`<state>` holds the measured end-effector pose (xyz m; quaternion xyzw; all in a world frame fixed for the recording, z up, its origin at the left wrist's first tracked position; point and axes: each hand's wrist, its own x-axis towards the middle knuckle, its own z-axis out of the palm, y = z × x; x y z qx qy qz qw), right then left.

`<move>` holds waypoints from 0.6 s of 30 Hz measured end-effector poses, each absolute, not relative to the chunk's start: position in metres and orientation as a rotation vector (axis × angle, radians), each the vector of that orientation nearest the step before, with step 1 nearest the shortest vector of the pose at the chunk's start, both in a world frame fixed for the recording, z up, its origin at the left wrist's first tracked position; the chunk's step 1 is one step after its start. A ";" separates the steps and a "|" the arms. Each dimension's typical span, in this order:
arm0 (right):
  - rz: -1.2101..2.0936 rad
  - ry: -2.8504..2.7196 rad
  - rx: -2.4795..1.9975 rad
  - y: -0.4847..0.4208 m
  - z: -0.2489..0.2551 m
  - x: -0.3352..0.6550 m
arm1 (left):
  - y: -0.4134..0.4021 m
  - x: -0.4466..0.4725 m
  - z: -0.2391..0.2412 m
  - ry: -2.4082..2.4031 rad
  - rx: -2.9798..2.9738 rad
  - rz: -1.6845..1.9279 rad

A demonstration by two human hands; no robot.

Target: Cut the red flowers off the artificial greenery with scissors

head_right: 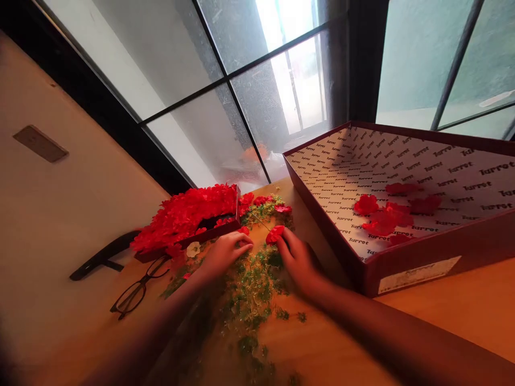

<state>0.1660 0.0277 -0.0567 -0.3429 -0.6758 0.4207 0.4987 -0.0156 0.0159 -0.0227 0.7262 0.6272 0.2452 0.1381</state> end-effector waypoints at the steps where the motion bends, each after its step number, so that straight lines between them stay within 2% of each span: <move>1: 1.017 -1.662 -0.835 0.028 -0.058 0.166 | 0.017 -0.015 -0.021 1.814 2.058 0.738; 8: 1.017 -1.978 -0.871 0.025 -0.063 0.164 | 0.007 -0.016 -0.009 1.548 1.333 1.158; 18: 0.994 -2.038 -0.878 0.021 -0.060 0.167 | -0.006 -0.007 0.003 1.504 1.168 1.149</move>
